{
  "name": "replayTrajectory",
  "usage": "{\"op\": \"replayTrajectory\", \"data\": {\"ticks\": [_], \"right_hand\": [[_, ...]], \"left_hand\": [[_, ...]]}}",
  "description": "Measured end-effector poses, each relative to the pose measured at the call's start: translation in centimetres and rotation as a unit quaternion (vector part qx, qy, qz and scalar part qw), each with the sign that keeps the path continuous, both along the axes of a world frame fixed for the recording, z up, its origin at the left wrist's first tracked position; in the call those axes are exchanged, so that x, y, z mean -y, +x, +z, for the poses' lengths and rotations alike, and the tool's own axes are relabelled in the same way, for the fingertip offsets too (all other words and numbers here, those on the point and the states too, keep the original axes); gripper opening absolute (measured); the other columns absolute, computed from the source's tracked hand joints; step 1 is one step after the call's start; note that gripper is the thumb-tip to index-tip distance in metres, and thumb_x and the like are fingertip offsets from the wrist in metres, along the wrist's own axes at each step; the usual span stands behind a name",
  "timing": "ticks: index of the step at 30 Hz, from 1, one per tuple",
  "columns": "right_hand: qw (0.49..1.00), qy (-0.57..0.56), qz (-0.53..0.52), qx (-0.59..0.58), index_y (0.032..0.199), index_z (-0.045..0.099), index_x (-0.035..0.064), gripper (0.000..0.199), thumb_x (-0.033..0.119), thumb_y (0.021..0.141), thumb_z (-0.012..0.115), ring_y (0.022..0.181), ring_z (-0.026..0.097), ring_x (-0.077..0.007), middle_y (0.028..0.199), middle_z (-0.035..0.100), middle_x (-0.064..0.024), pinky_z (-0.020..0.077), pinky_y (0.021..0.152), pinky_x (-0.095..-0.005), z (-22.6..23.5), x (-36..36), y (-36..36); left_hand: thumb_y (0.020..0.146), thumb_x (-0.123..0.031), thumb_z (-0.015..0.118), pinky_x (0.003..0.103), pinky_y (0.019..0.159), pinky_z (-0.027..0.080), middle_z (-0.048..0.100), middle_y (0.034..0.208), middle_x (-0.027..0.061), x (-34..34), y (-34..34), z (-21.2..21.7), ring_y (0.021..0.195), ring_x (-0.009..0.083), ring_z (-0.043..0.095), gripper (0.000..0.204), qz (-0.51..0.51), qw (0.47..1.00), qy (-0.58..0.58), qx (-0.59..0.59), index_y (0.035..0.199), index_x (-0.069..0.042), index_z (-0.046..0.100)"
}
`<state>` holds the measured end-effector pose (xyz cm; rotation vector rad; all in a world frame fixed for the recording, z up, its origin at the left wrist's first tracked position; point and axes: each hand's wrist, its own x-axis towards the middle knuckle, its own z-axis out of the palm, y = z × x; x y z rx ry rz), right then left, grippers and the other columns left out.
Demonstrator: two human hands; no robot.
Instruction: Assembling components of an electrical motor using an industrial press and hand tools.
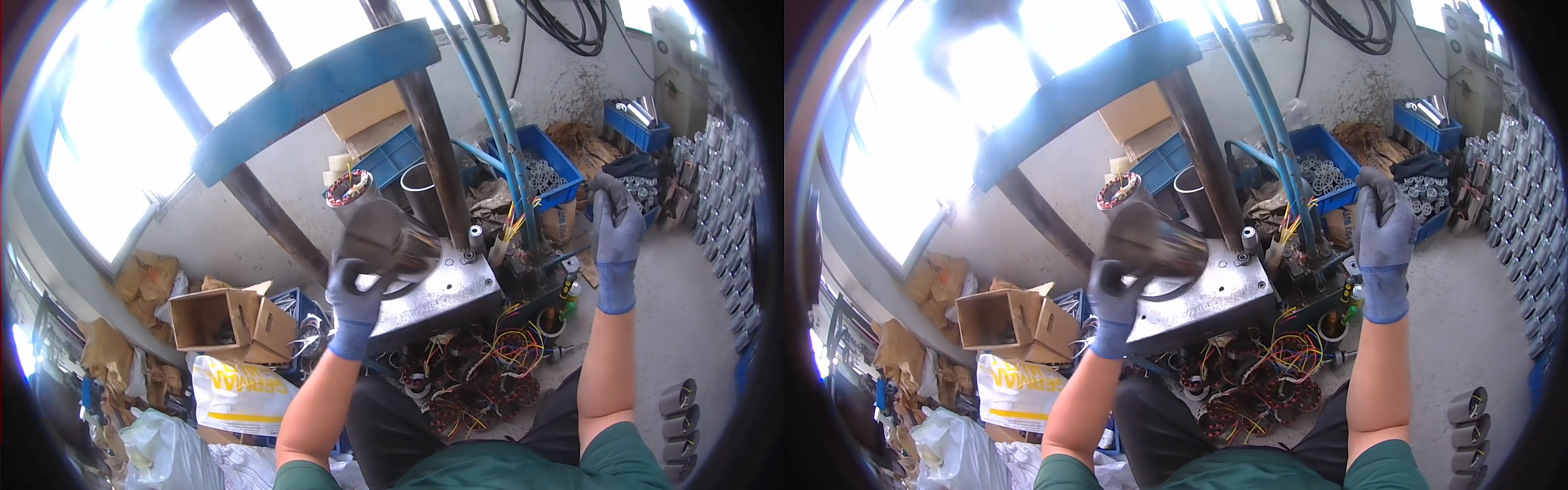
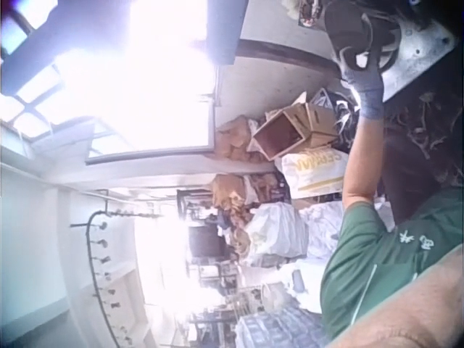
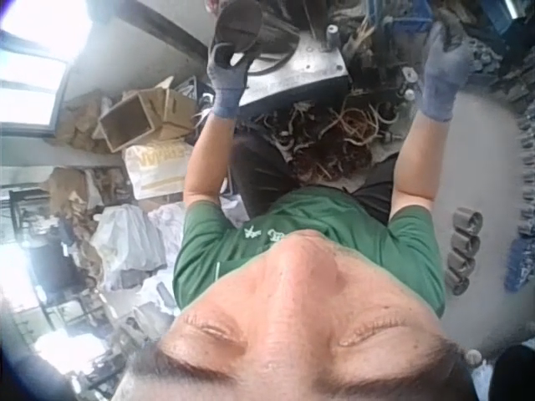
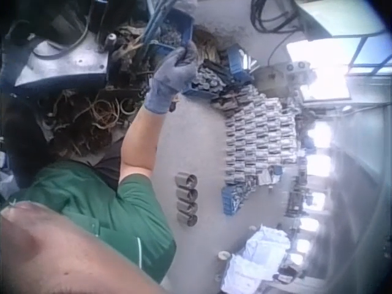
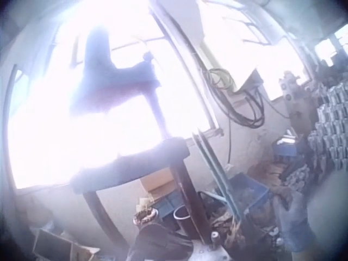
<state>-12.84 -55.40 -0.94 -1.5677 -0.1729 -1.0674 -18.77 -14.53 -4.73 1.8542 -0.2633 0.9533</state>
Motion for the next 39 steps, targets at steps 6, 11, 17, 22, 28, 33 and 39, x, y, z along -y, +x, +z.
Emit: {"op": "replayTrajectory", "data": {"ticks": [6,11,17,22,28,33,39], "right_hand": [[0.998,0.021,0.046,-0.03,0.105,0.065,-0.0021,0.015,-0.008,0.097,0.054,0.09,0.067,-0.0124,0.103,0.072,-0.0095,0.0543,0.087,-0.0271,0.5,0.2,-1.5],[0.99,-0.014,0.109,-0.086,0.099,0.066,-0.0006,0.014,-0.009,0.094,0.056,0.078,0.064,-0.0075,0.097,0.074,-0.0081,0.0536,0.073,-0.0246,1.0,0.4,-2.5],[0.986,-0.072,0.094,-0.115,0.112,0.073,-0.0015,0.025,-0.006,0.092,0.059,0.09,0.073,-0.0164,0.102,0.077,-0.0144,0.0568,0.084,-0.0302,1.8,0.7,-3.4],[0.988,-0.09,0.075,-0.104,0.128,0.068,-0.0001,0.039,0.002,0.09,0.064,0.112,0.071,-0.0318,0.121,0.072,-0.0199,0.0546,0.098,-0.0377,2.1,0.5,-4.1],[0.974,-0.187,0.017,-0.125,0.131,0.066,0.0006,0.043,0.004,0.088,0.066,0.118,0.067,-0.0331,0.126,0.069,-0.0214,0.0515,0.103,-0.0392,3.9,0.2,-5.4],[0.97,-0.225,-0.014,-0.096,0.125,0.069,0.0008,0.038,0.006,0.087,0.069,0.115,0.068,-0.0342,0.122,0.071,-0.0198,0.0521,0.101,-0.0405,3.4,0.6,-5.5],[0.976,-0.201,0.005,-0.083,0.118,0.071,0.0017,0.031,0.009,0.088,0.073,0.112,0.069,-0.0347,0.117,0.072,-0.0186,0.0531,0.098,-0.0415,2.6,0.3,-5.0]], "left_hand": [[0.093,-0.003,0.072,0.027,0.062,0.047,0.063,0.082,0.0035,-7.5,3.3,9.3,0.072,0.0111,0.059,0.012,0.075,0.982,-0.148,0.087,0.1,-0.001,0.063],[0.088,-0.013,0.081,0.031,0.079,0.049,0.069,0.093,0.0056,-11.2,8.4,13.0,0.084,0.0139,0.059,0.026,0.061,0.978,-0.187,0.069,0.103,0.003,0.067],[0.088,-0.027,0.082,0.028,0.068,0.044,0.064,0.083,0.002,-11.4,13.1,16.0,0.077,0.0118,0.057,0.034,0.134,0.991,-0.008,-0.014,0.104,-0.001,0.068],[0.085,-0.034,0.083,0.027,0.065,0.043,0.063,0.079,0.0015,-11.1,15.1,18.6,0.072,0.0113,0.055,0.039,0.117,0.989,0.016,-0.085,0.099,-0.001,0.068],[0.082,-0.041,0.083,0.033,0.081,0.048,0.071,0.086,0.0087,-11.5,15.7,19.5,0.083,0.0191,0.063,0.047,0.094,0.98,0.098,-0.144,0.098,0.001,0.072],[0.08,-0.041,0.086,0.033,0.077,0.049,0.07,0.085,0.0076,-9.5,15.5,19.4,0.08,0.018,0.063,0.046,0.131,0.97,0.154,-0.132,0.094,0.0,0.07],[0.08,-0.042,0.086,0.032,0.076,0.049,0.07,0.082,0.0057,-10.2,15.6,19.2,0.078,0.0162,0.063,0.046,0.142,0.97,0.12,-0.158,0.094,0.0,0.071]]}}
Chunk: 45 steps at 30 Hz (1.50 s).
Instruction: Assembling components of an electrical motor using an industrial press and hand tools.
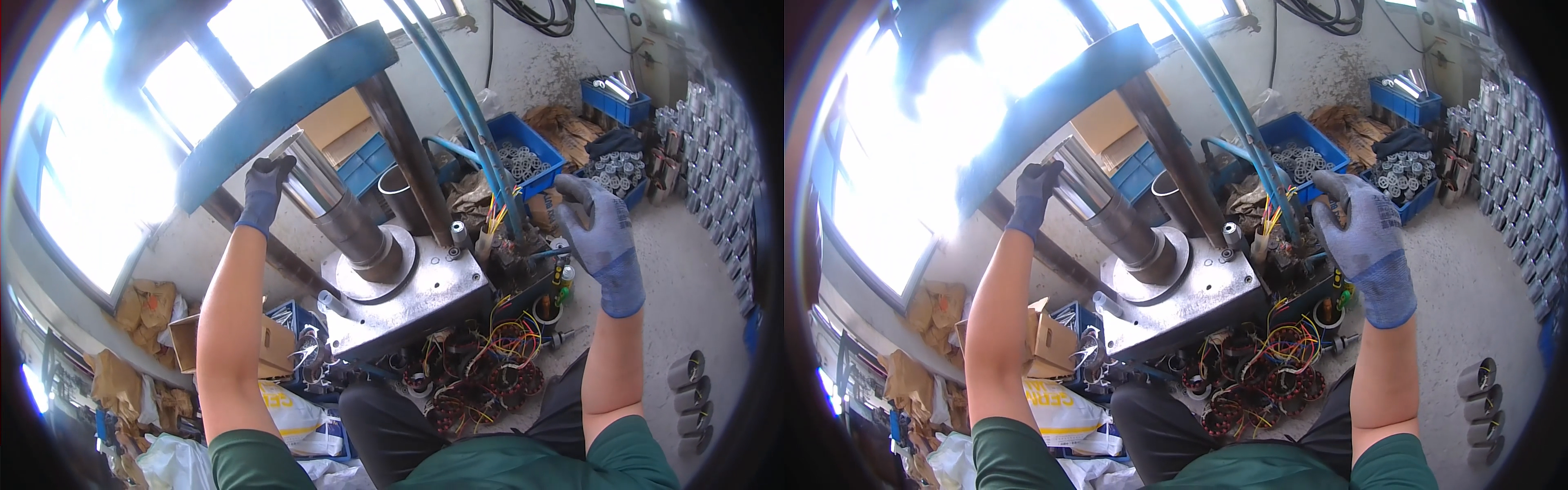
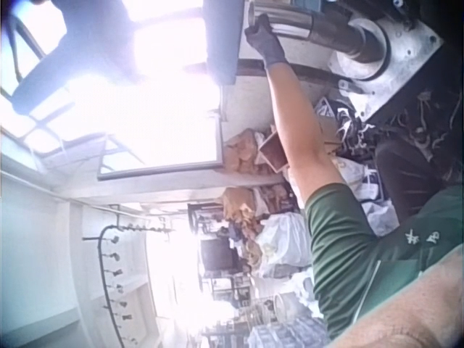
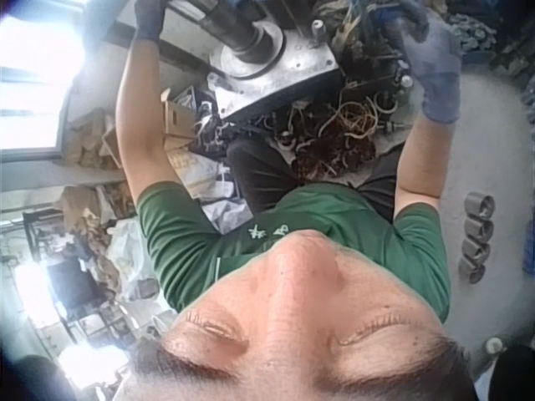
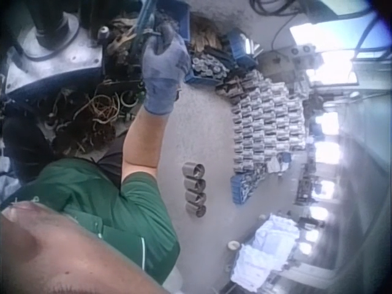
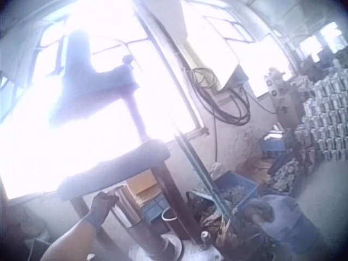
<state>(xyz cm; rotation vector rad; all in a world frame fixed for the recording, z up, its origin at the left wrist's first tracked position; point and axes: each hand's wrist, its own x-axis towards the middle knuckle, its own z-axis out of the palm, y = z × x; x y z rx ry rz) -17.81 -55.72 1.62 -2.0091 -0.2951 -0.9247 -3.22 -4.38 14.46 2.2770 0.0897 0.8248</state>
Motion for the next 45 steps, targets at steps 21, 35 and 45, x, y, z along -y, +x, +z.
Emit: {"op": "replayTrajectory", "data": {"ticks": [21,35,45], "right_hand": [[0.992,-0.067,0.0,-0.108,0.117,0.072,-0.0015,0.032,0.017,0.091,0.07,0.104,0.072,-0.0318,0.114,0.073,-0.0202,0.055,0.093,-0.0393,1.6,-0.2,-1.8],[0.945,-0.316,0.02,-0.076,0.106,0.073,0.0035,0.024,0.016,0.086,0.072,0.088,0.069,-0.0373,0.093,0.071,-0.0167,0.0546,0.081,-0.0466,-1.4,1.6,-7.0],[0.84,-0.447,0.069,-0.299,0.082,0.071,0.0076,0.021,0.028,0.083,0.073,0.074,0.067,-0.0371,0.078,0.067,-0.0162,0.0541,0.07,-0.0486,-6.2,2.0,-14.8]], "left_hand": [[0.084,-0.045,0.083,0.033,0.082,0.05,0.071,0.09,0.0077,1.0,-1.0,-0.2,0.087,0.0183,0.065,0.053,0.013,0.999,0.037,-0.01,0.106,0.002,0.071],[0.088,-0.04,0.08,0.032,0.084,0.051,0.073,0.097,0.0091,0.7,-0.8,-2.3,0.091,0.0179,0.066,0.067,-0.031,0.998,0.024,0.057,0.137,-0.001,0.057],[0.092,-0.024,0.075,0.04,0.108,0.046,0.054,0.143,0.0235,2.2,-3.8,-19.6,0.129,0.0282,0.056,0.075,-0.125,0.934,-0.278,0.184,0.154,-0.001,0.039]]}}
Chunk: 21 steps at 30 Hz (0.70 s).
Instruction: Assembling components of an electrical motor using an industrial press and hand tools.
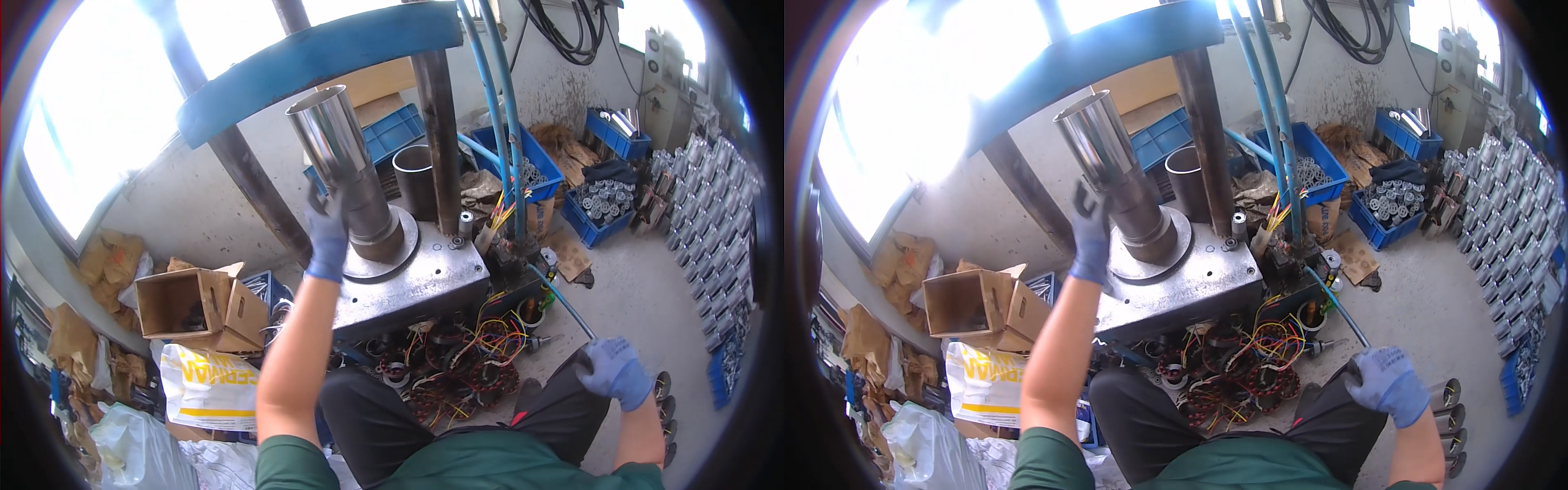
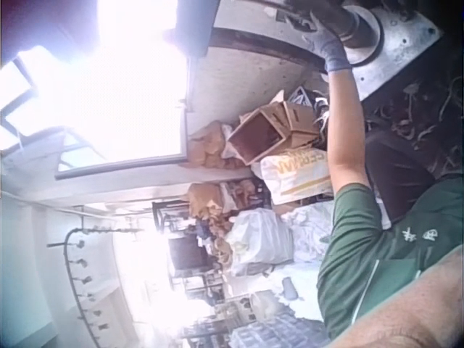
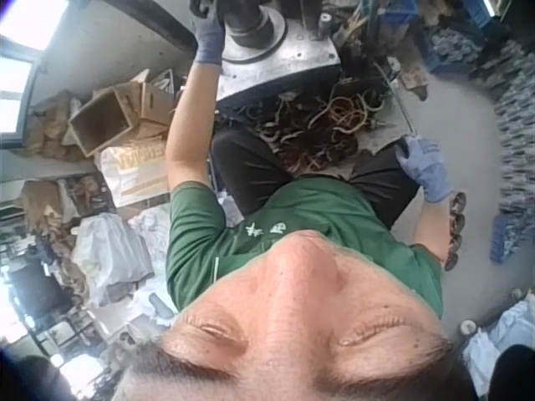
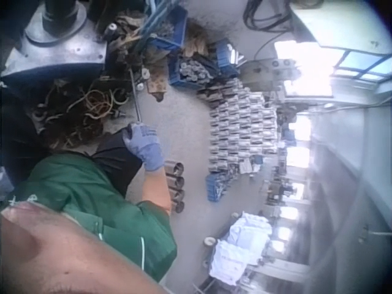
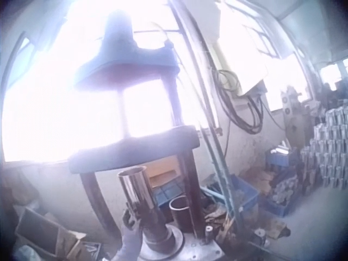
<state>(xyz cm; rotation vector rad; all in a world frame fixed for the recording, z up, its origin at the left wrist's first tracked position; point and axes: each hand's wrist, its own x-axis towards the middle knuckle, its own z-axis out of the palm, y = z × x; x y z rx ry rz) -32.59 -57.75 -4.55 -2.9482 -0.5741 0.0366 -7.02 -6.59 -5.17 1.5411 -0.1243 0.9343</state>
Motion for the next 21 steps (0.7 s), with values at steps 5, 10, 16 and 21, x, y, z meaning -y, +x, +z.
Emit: {"op": "replayTrajectory", "data": {"ticks": [5,10,16,21], "right_hand": [[0.999,0.013,-0.048,0.022,0.074,0.067,0.007,0.024,0.028,0.081,0.074,0.072,0.066,-0.0383,0.074,0.066,-0.0156,0.0515,0.066,-0.0489,-1.5,-0.3,-0.8],[0.989,0.07,-0.041,0.128,0.073,0.064,0.0067,0.023,0.025,0.079,0.078,0.069,0.063,-0.0398,0.073,0.063,-0.0156,0.0488,0.062,-0.0491,-2.7,-0.1,-1.0],[0.989,0.091,-0.064,0.097,0.074,0.064,0.0066,0.022,0.022,0.079,0.079,0.067,0.062,-0.04,0.073,0.063,-0.0154,0.0482,0.061,-0.0485,-2.0,-0.9,-0.8],[0.992,0.057,-0.062,0.09,0.074,0.064,0.0065,0.022,0.02,0.078,0.081,0.067,0.062,-0.0398,0.072,0.063,-0.0153,0.0482,0.06,-0.048,-1.7,-0.8,-0.5]], "left_hand": [[0.092,-0.019,0.074,0.041,0.113,0.041,0.048,0.148,0.0213,3.8,-3.9,-10.6,0.136,0.0321,0.049,0.07,0.053,0.992,0.005,-0.114,0.151,-0.001,0.042],[0.088,-0.019,0.075,0.047,0.12,0.032,0.044,0.151,0.0243,3.4,-4.3,-12.7,0.142,0.0397,0.04,0.076,0.097,0.98,0.14,-0.107,0.153,-0.001,0.041],[0.085,-0.02,0.077,0.047,0.12,0.032,0.042,0.153,0.0251,0.9,-2.3,-13.7,0.143,0.0404,0.04,0.082,0.157,0.955,0.224,-0.115,0.154,0.0,0.038],[0.084,-0.021,0.077,0.046,0.122,0.03,0.043,0.154,0.0246,1.1,-1.3,-14.6,0.145,0.0394,0.039,0.086,0.117,0.969,0.175,-0.128,0.156,0.001,0.034]]}}
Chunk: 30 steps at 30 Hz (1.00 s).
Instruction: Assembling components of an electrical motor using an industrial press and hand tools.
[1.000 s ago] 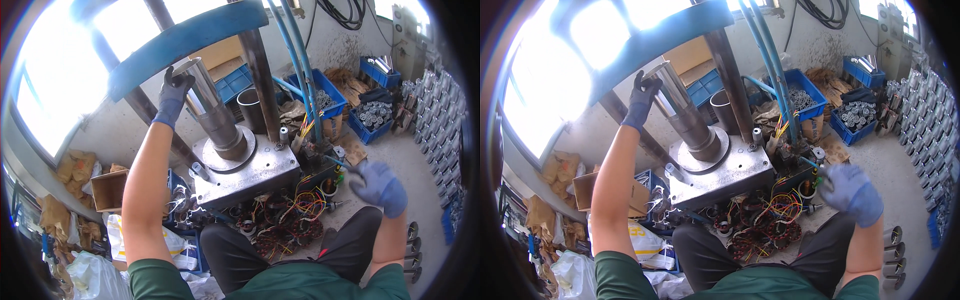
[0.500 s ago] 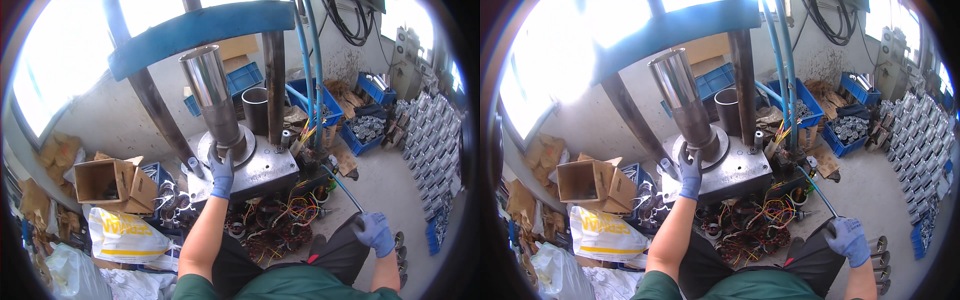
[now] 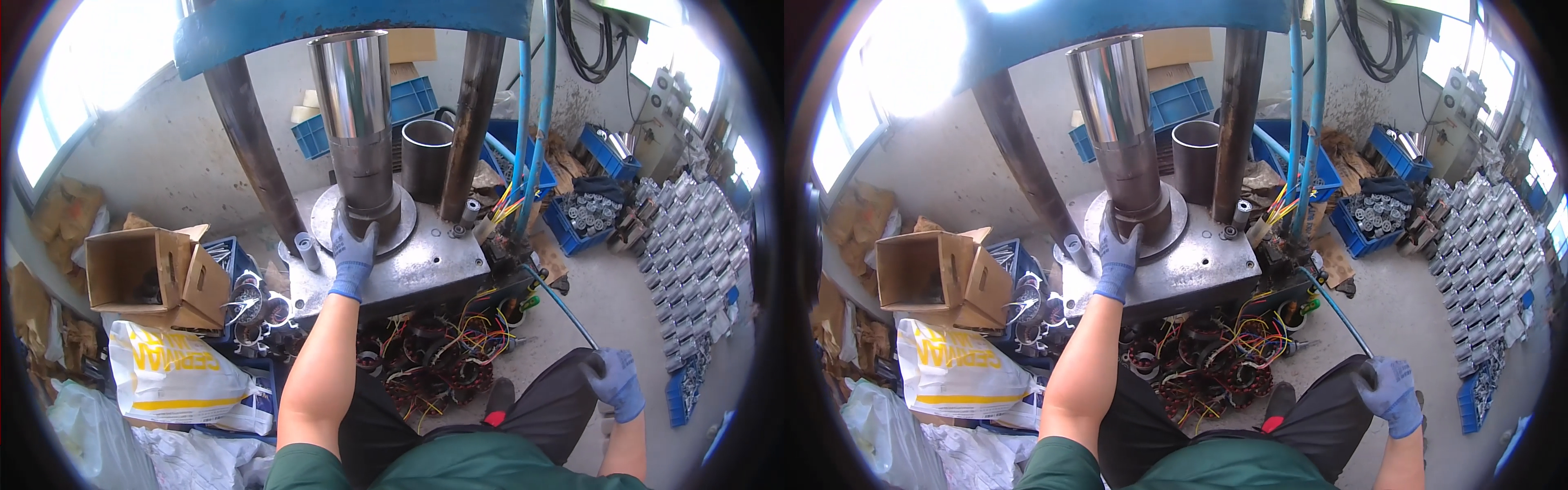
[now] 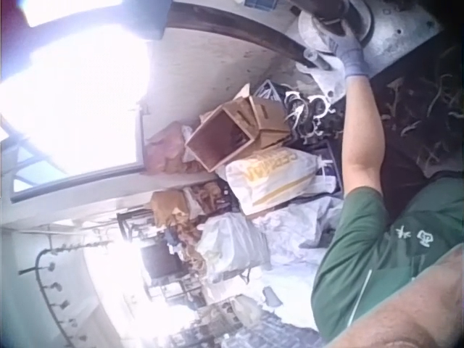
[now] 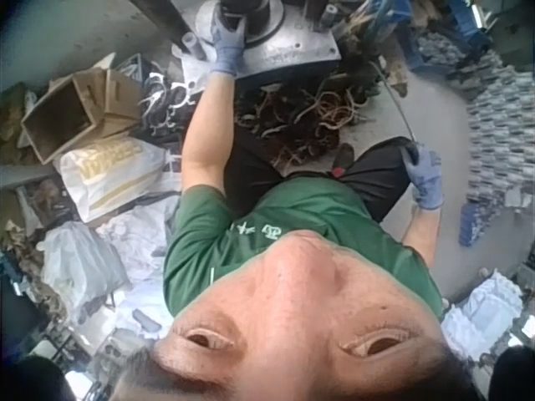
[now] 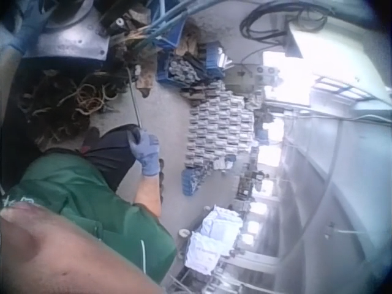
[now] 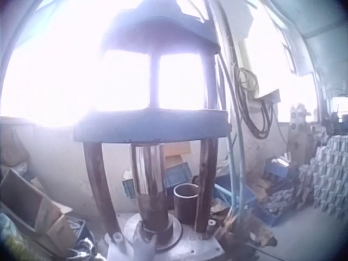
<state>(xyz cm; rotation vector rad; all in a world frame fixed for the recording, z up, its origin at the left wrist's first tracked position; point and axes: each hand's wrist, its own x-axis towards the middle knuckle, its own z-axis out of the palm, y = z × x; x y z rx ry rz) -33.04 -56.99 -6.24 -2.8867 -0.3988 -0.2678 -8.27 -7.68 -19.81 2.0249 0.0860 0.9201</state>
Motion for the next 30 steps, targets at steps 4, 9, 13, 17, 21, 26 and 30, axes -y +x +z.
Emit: {"op": "replayTrajectory", "data": {"ticks": [4,9,13,17,21,26,30], "right_hand": [[0.999,-0.017,0.005,0.04,0.076,0.064,0.006,0.021,0.018,0.077,0.081,0.067,0.062,-0.0401,0.072,0.064,-0.0158,0.0487,0.061,-0.0475,0.0,-0.2,-0.2],[0.999,-0.03,0.017,0.033,0.078,0.065,0.0057,0.019,0.018,0.077,0.081,0.068,0.063,-0.0405,0.073,0.064,-0.0164,0.0493,0.062,-0.047,0.0,-0.1,0.0],[0.999,-0.022,0.012,0.03,0.078,0.067,0.0051,0.018,0.017,0.077,0.08,0.069,0.063,-0.0405,0.074,0.065,-0.0174,0.0498,0.063,-0.0467,0.2,-0.2,-0.1],[1.0,-0.019,0.004,0.007,0.079,0.067,0.0048,0.018,0.017,0.077,0.08,0.07,0.063,-0.0407,0.075,0.065,-0.0179,0.0502,0.064,-0.0469,0.1,0.2,0.1],[1.0,-0.016,0.024,0.003,0.083,0.068,0.0052,0.018,0.017,0.077,0.08,0.072,0.064,-0.0413,0.078,0.066,-0.0175,0.0507,0.065,-0.0466,-0.1,0.9,0.1],[0.998,-0.037,0.038,0.024,0.09,0.071,0.0057,0.017,0.015,0.077,0.079,0.079,0.066,-0.0391,0.084,0.069,-0.0153,0.0518,0.07,-0.0458,0.8,1.0,0.2],[0.994,-0.018,0.095,0.054,0.105,0.073,0.005,0.028,0.011,0.078,0.077,0.092,0.069,-0.0359,0.1,0.073,-0.0152,0.0544,0.083,-0.0431,4.1,-0.2,4.3]], "left_hand": [[0.084,-0.022,0.077,0.046,0.122,0.03,0.042,0.155,0.0245,0.1,0.2,0.0,0.145,0.0399,0.039,0.088,-0.01,1.0,-0.007,0.0,0.157,0.0,0.032],[0.084,-0.022,0.077,0.046,0.122,0.031,0.043,0.154,0.0244,0.1,0.2,0.5,0.145,0.0399,0.039,0.088,-0.015,1.0,-0.019,-0.006,0.157,-0.001,0.033],[0.083,-0.021,0.078,0.046,0.122,0.032,0.043,0.154,0.0243,0.0,0.2,0.5,0.144,0.0397,0.04,0.087,-0.015,0.999,-0.03,-0.017,0.156,-0.002,0.034],[0.083,-0.021,0.078,0.046,0.121,0.033,0.044,0.153,0.0243,-0.1,-0.1,0.7,0.143,0.0397,0.041,0.086,-0.019,0.999,-0.037,-0.01,0.156,-0.003,0.035],[0.083,-0.021,0.078,0.046,0.12,0.033,0.046,0.152,0.0244,-0.1,0.0,0.5,0.143,0.0397,0.043,0.085,-0.023,0.999,-0.033,-0.004,0.155,-0.002,0.036],[0.083,-0.022,0.078,0.047,0.12,0.034,0.045,0.152,0.0245,-0.2,0.1,0.5,0.142,0.0399,0.043,0.086,-0.028,0.999,-0.039,-0.006,0.155,-0.001,0.035],[0.083,-0.022,0.078,0.046,0.119,0.034,0.046,0.152,0.025,0.1,0.2,0.5,0.142,0.0395,0.044,0.086,-0.009,1.0,-0.029,0.003,0.155,0.0,0.035]]}}
